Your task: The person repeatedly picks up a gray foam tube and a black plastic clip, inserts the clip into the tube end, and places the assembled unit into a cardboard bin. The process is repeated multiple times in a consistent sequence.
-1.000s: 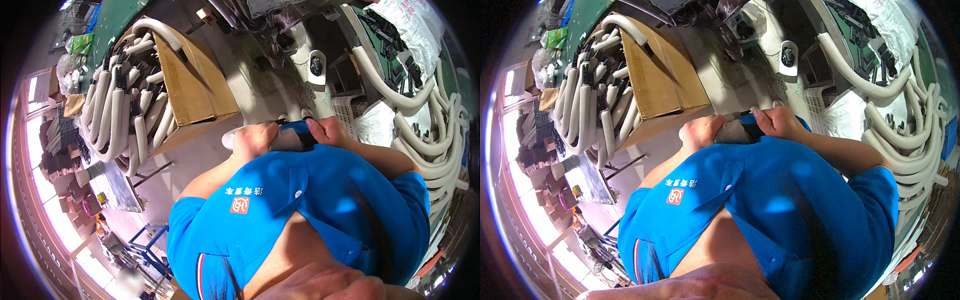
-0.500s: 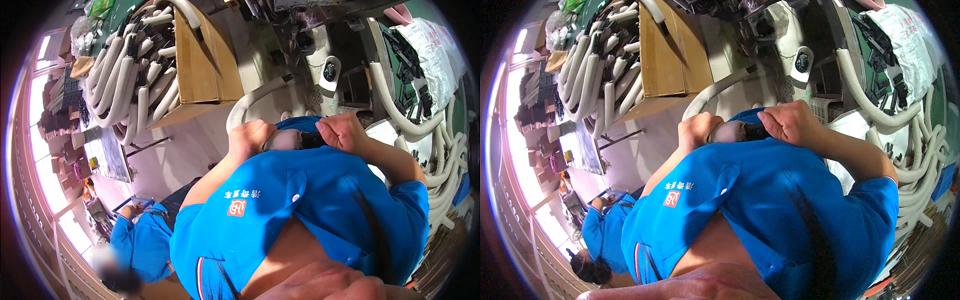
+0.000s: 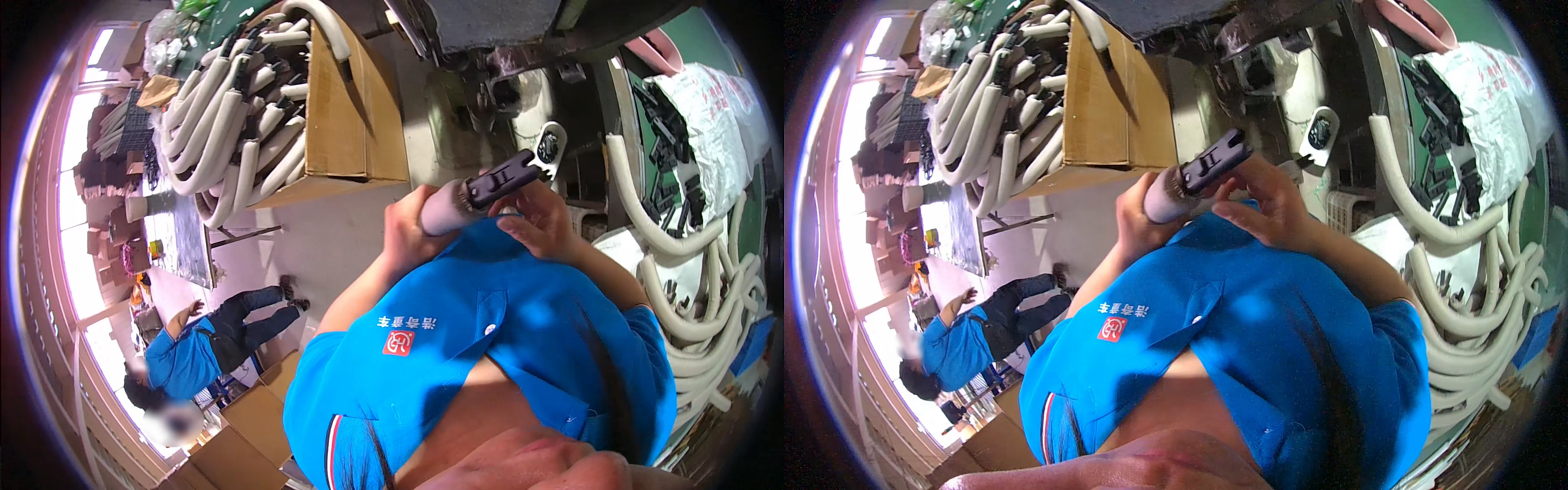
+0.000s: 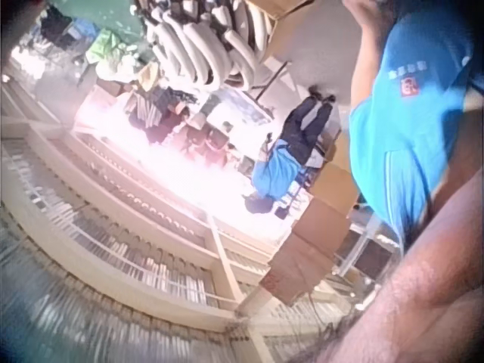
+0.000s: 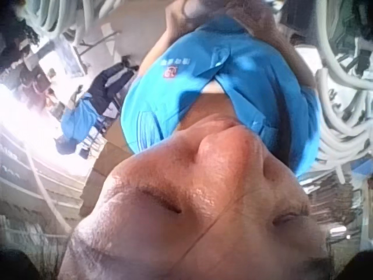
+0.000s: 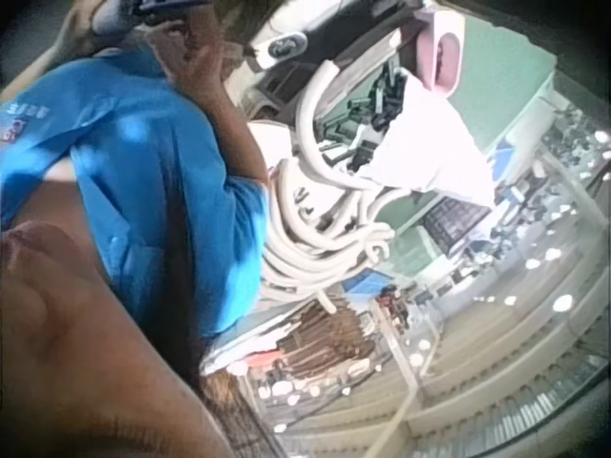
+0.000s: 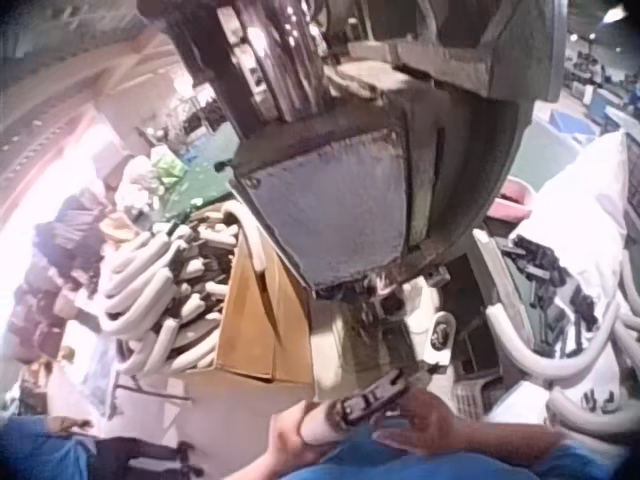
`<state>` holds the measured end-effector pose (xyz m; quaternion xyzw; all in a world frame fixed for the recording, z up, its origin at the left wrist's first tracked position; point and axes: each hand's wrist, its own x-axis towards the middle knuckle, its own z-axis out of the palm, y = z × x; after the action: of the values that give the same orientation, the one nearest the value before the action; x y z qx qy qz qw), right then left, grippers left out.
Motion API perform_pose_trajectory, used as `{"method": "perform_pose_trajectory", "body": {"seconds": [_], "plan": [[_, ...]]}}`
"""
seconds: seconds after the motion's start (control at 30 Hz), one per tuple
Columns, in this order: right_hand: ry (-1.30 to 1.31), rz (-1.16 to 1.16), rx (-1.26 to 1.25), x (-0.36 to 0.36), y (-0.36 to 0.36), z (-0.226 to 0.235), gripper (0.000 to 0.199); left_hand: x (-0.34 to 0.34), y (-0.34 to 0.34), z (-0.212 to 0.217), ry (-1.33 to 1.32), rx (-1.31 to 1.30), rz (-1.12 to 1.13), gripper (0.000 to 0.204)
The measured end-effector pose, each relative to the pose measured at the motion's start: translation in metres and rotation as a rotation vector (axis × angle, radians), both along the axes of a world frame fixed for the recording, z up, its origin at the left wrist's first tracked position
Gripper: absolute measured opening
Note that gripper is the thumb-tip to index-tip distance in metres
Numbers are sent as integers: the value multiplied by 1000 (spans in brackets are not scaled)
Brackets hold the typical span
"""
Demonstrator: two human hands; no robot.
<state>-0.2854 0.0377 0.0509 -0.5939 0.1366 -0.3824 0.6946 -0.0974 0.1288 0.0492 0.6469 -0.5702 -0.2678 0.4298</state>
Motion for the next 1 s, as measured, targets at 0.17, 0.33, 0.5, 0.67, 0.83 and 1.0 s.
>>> {"method": "perform_pose_trajectory", "body": {"seconds": [0.17, 0.33, 0.5, 0.67, 0.83, 1.0], "plan": [[-19, -422, -677, 13, -14, 19, 35, -19, -25, 20, 178, -158, -59, 43], [-205, -231, -239, 0, -25, 60, 40, -24, -28, 34, 182, -145, -76, 45], [171, 44, -2, -19, -36, 96, 17, -25, -24, 45, -111, -140, -113, 34], [142, -38, 122, -51, -24, 94, 14, -17, -13, 46, -302, -225, -219, 37], [-30, 34, 140, -57, -31, 94, 27, -10, -7, 30, -162, -236, -156, 39], [-99, -164, -461, -11, -16, 51, 55, -24, -12, 36, 324, -55, -68, 44]]}}
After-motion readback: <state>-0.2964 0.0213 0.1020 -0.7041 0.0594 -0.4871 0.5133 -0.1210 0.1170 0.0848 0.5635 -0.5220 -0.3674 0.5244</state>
